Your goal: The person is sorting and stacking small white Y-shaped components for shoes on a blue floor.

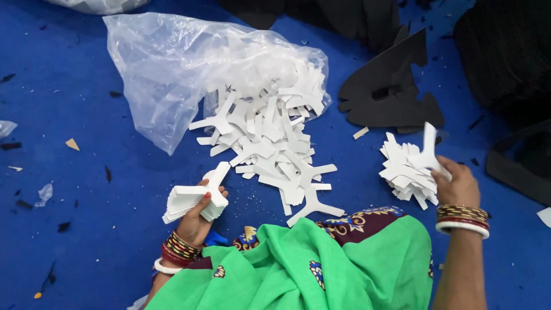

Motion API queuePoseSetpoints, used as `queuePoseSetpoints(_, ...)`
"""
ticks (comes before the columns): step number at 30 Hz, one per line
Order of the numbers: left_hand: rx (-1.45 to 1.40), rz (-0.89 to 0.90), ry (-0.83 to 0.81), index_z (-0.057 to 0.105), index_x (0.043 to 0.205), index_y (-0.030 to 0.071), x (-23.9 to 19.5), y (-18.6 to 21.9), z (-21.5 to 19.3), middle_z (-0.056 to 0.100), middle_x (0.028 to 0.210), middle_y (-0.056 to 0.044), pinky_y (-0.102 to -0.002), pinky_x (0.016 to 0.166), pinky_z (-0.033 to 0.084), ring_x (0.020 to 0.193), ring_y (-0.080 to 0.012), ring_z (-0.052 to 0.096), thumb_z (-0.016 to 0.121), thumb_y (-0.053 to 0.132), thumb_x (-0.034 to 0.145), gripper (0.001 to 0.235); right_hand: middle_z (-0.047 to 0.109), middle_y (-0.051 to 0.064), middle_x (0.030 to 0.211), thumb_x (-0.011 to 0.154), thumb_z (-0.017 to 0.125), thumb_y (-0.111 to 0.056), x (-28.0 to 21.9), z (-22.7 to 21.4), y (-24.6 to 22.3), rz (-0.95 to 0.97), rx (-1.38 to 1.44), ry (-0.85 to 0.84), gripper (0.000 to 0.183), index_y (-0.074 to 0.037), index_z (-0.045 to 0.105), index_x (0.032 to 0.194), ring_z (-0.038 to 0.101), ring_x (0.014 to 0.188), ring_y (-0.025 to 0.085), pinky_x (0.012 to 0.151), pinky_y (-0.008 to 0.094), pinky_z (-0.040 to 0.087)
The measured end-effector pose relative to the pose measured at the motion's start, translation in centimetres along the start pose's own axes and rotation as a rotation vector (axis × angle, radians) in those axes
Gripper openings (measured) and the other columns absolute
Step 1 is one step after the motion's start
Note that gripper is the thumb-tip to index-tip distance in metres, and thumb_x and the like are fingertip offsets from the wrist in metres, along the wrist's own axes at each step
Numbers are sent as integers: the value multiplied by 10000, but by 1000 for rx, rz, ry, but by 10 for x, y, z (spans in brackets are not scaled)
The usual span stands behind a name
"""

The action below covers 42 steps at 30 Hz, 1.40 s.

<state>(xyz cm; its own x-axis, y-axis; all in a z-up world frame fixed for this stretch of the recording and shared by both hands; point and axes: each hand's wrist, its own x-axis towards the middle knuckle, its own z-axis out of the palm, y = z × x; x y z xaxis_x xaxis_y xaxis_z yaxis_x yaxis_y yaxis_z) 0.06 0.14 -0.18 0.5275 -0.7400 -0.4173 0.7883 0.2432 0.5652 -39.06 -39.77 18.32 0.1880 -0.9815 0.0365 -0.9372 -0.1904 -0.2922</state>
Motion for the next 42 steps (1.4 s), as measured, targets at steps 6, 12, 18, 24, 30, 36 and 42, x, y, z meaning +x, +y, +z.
queuePoseSetpoints(6, 29, -14, 24, 487, 1445, 117, -1, 1, 2, 619, 1325, -218, -455, 1035, 515, 1245, -350, 619, 664, 145, 929, 546, 773, 137, 1104, 956, 662, -251, -36, 85, -51, -17, 173, -381, 240, -105, 759, 1121, 726, 1031, 266, 941, 409, 557)
queuePoseSetpoints(12, 23, 0, 3, 476, 1460, 113, -1, 0, -3, 603, 1339, -227, -458, 1036, 509, 1258, -358, 603, 671, 143, 937, 559, 736, 185, 918, 747, 828, -508, -123, 164, -124, -286, -61, -387, 508, -37, 712, 893, 720, 819, 351, 725, 441, 568)
queuePoseSetpoints(18, 16, 6, -5, 478, 1460, 114, 0, -1, -3, 602, 1347, -231, -459, 1033, 505, 1257, -362, 600, 668, 145, 938, 556, 683, 145, 806, 717, 876, -412, -111, 167, -121, -300, 88, -471, 443, -12, 687, 745, 681, 754, 341, 694, 438, 536)
queuePoseSetpoints(24, 14, -8, 12, 479, 1441, 123, 3, -3, -5, 615, 1327, -214, -455, 1037, 515, 1247, -351, 617, 674, 142, 924, 553, 690, 99, 816, 846, 806, -286, -119, 101, -142, -284, 546, -204, 284, -76, 629, 917, 673, 740, 296, 695, 416, 539)
queuePoseSetpoints(30, 2, -3, -4, 493, 1429, 115, 0, -1, -2, 627, 1299, -213, -453, 1028, 521, 1222, -345, 628, 687, 147, 926, 540, 646, 128, 998, 674, 759, -68, -128, 138, -142, -780, 255, -98, 220, -143, 666, 858, 632, 959, 374, 753, 488, 492)
queuePoseSetpoints(36, -15, -10, -9, 479, 1435, 110, 2, -1, -4, 631, 1298, -203, -445, 1031, 520, 1224, -336, 632, 676, 133, 934, 539, 646, 104, 1096, 759, 695, 0, -121, 182, -121, -598, -35, -271, 353, -206, 654, 1044, 641, 1035, 342, 835, 528, 492)
queuePoseSetpoints(42, -117, -2, -85, 466, 1449, 117, 3, -5, -3, 637, 1282, -201, -446, 1035, 521, 1192, -327, 642, 652, 105, 948, 535, 699, 115, 1220, 852, 621, 10, -112, 143, -140, -481, 555, -532, 428, -116, 608, 1261, 681, 1174, 296, 971, 403, 545)
